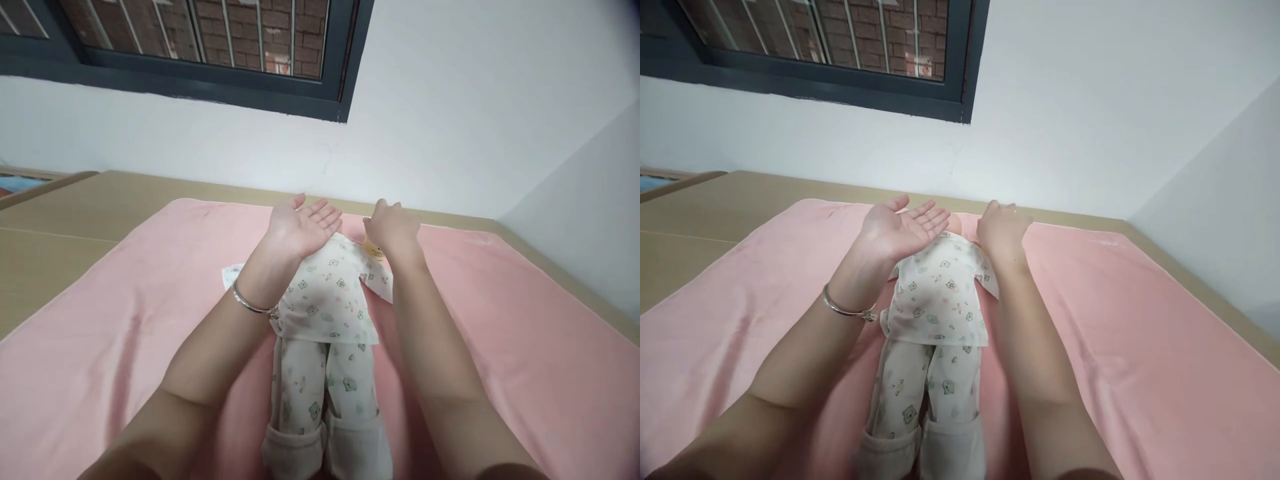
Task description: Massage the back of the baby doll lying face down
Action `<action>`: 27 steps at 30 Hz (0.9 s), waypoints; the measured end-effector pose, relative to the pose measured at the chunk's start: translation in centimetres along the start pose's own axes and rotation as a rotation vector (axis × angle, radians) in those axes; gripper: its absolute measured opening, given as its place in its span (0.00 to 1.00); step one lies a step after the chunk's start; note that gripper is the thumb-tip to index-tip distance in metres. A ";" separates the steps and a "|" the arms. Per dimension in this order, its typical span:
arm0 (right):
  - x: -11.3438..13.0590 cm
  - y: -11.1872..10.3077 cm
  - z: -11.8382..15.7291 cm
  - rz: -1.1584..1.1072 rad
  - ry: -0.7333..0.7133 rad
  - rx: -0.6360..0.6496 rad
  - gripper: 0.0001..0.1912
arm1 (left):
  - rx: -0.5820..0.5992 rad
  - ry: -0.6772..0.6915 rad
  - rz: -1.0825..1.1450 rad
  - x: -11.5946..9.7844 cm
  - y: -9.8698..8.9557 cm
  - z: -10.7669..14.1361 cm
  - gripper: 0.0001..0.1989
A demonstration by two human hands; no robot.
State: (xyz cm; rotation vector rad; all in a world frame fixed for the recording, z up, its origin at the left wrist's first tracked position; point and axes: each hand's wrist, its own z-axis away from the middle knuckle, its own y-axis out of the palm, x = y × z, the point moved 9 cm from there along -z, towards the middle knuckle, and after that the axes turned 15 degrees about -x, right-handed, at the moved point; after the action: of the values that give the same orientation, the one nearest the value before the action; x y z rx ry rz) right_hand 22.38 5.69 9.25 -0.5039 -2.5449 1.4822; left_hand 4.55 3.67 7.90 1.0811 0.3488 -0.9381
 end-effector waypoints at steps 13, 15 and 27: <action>0.2 1.0 0.5 0.076 0.020 -0.027 0.30 | 0.090 0.342 -0.224 -4.7 -1.7 -1.3 0.31; 0.3 1.0 0.7 0.083 0.016 -0.032 0.33 | 0.096 0.377 -0.266 -4.8 -1.8 -1.5 0.31; -1.4 0.5 1.1 -0.072 0.022 0.217 0.36 | 0.118 0.244 -0.253 -2.4 -0.7 1.9 0.29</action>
State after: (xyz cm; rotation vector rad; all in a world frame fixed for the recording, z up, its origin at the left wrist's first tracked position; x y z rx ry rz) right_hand 23.44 4.50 8.33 -0.3907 -2.3214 1.6896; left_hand 2.29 3.06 9.94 1.2839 0.6497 -1.0621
